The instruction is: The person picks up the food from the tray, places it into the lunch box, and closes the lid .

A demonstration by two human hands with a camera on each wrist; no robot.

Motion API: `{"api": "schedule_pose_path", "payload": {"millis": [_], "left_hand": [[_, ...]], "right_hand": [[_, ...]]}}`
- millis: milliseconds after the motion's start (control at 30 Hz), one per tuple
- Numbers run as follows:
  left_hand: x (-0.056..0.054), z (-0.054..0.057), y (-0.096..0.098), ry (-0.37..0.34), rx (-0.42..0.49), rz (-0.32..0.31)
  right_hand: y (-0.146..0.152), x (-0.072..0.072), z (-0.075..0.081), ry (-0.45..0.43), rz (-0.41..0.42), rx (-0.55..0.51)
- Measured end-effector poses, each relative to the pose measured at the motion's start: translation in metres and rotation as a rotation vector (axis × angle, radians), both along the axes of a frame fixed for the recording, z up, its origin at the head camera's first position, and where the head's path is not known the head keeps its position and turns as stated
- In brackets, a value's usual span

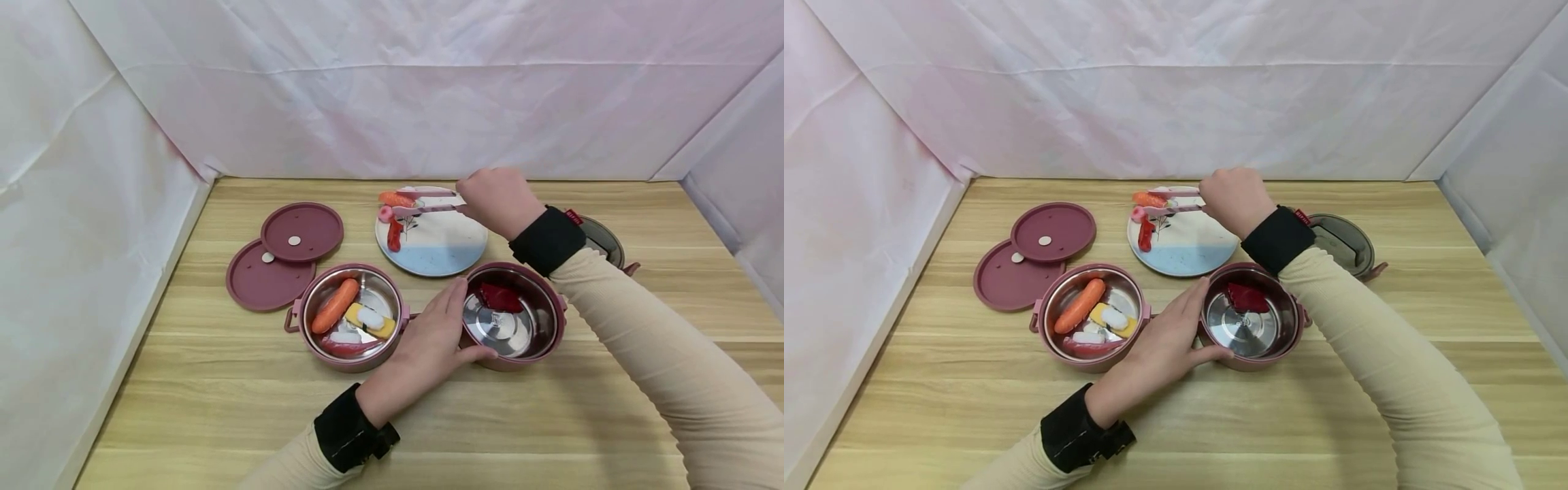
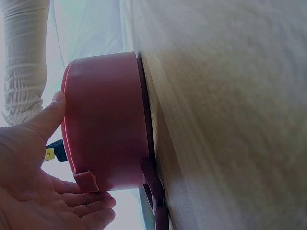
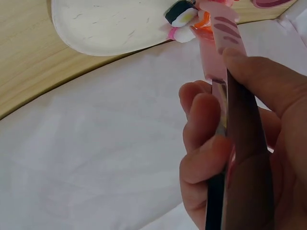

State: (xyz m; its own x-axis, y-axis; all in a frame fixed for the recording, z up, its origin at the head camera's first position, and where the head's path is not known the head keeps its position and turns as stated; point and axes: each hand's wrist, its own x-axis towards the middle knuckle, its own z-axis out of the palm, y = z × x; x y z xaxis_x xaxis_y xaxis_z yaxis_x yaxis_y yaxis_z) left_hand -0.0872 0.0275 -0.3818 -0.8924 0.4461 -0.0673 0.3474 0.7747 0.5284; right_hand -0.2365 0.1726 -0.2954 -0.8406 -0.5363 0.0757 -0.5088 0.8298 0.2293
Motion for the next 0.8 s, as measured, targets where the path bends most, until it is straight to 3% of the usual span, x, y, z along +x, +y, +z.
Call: {"api": "schedule_pose_path", "payload": {"millis": [533,800], "left_hand": [[0.000,0.000,0.000,0.010,0.005,-0.008],[0.000,-0.001,-0.001,0.017,0.007,-0.008]], "right_hand": [[0.003,0.003,0.002,0.044,0.006,0.020],[0.014,0.011,0.005,0.084,0.023,-0.065]]}}
